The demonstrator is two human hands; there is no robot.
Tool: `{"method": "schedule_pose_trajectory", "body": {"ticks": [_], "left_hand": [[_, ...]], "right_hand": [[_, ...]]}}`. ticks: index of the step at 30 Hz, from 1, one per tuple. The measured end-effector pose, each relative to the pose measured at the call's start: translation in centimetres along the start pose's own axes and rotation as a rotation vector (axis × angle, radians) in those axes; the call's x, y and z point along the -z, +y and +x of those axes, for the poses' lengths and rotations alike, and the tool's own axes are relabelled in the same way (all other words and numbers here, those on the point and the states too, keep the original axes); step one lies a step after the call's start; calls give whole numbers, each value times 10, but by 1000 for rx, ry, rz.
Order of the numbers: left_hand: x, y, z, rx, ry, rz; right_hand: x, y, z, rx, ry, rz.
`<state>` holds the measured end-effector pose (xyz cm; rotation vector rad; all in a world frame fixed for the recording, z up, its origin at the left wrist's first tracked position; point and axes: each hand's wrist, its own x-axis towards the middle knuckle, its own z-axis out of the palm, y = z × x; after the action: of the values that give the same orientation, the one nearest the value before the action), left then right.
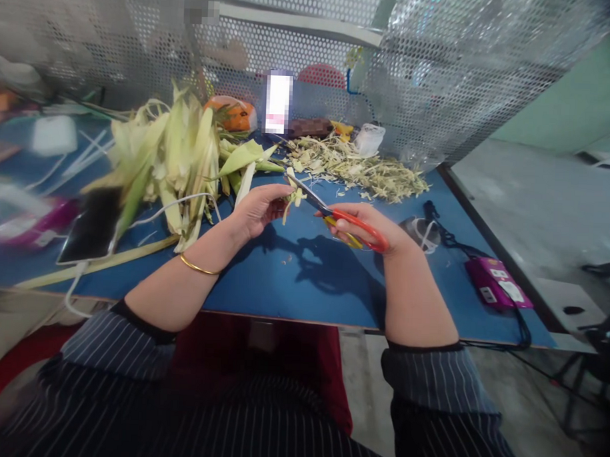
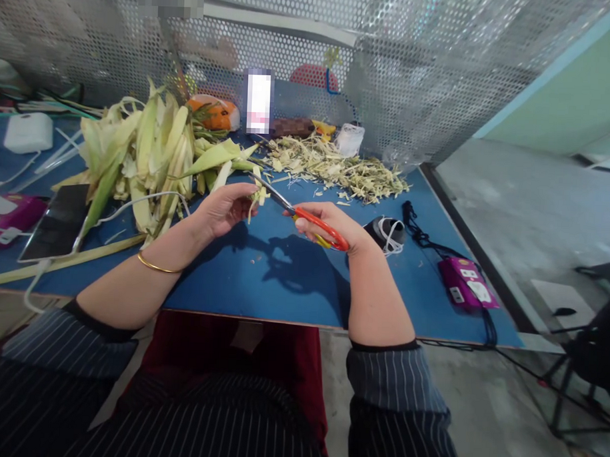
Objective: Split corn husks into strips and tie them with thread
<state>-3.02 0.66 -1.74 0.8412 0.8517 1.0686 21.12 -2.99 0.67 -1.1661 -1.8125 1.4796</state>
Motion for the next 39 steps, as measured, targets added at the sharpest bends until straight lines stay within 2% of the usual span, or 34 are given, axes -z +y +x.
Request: {"method": "schedule_pose_trajectory", "body": {"ticks": [19, 26, 30, 39], "left_hand": [[2, -1, 3, 42, 39, 45], [-4, -6, -1, -29, 2, -13], [-13, -11, -5, -5, 23, -92], [-19, -16, -10, 83, 45, -228]], "right_hand": [[-4, -1, 3, -107, 121, 125], [-18, 6, 21, 53, 417, 241], [-32, 9, 30, 140, 449, 301], [-36, 13, 34, 137, 486, 352]]}}
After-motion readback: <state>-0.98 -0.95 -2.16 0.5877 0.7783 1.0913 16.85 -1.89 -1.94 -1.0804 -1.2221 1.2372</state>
